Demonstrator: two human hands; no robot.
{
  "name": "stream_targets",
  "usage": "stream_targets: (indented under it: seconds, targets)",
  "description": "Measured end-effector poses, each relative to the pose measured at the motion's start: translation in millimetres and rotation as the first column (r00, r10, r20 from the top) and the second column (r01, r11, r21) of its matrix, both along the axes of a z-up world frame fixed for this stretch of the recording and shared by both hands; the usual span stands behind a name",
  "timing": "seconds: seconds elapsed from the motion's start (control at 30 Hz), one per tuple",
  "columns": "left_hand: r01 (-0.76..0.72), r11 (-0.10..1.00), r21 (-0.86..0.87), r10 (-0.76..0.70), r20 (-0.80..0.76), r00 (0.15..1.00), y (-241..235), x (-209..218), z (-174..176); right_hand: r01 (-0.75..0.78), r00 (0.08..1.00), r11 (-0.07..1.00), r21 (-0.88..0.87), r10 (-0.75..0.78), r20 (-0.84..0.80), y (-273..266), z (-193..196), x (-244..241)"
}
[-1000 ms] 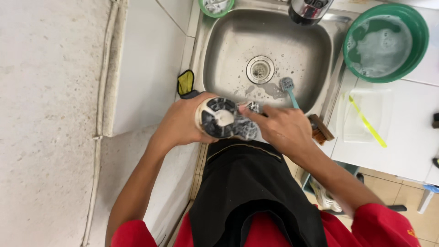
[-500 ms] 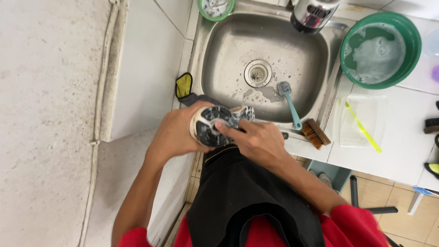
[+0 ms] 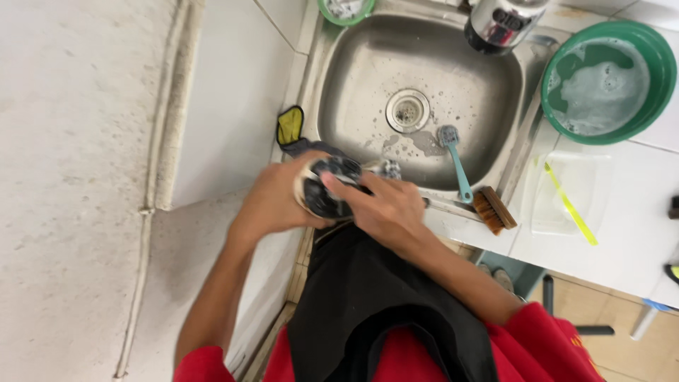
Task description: The person scrubs the sole of a sneaker with a toothbrush and soap, then rinses it under running water. They repeat the scrubbing and rinsing process multiple times to clean the shoe thoroughly.
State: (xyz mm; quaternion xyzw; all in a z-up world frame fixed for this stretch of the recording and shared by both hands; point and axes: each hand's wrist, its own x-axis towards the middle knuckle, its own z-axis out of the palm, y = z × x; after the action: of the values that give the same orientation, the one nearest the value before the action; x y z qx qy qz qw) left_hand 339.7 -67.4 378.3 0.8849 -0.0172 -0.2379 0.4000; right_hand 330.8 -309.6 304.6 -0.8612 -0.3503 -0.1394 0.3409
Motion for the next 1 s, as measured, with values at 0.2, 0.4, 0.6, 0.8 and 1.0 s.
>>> stream_targets:
  seconds: [0.2, 0.4, 0.6, 0.8, 1.0]
  targets:
    - [-0.105, 0.993, -0.059, 0.102, -0.046, 0.994, 11, -10, -3, -0.068, 0.962, 0.993, -0.095, 0.040, -0.270, -59, -43, 0]
    - [-0.044, 0.994, -0.098, 0.046, 0.015, 0.999, 3, 0, -4, 0.009, 0.970, 0.999, 0.039, 0.001, -0.245, -19, -10, 2]
    - [0.044, 0.999, -0.001, -0.044, 0.038, 0.998, -12, 15, 7, 0.057, 0.983, 0.975, -0.216, -0.093, -0.161, -59, 42, 26]
    - [0.164, 0.981, 0.107, -0.170, 0.046, 0.984, -34, 22, 20, -0.015, 0.998, 0.950, -0.312, 0.031, 0.048, -22, 109, 20]
    - [0.079, 0.995, 0.064, -0.081, 0.023, 0.996, -28, 15, 12, -0.219, 0.949, 0.968, -0.119, 0.183, -0.259, -66, 64, -3]
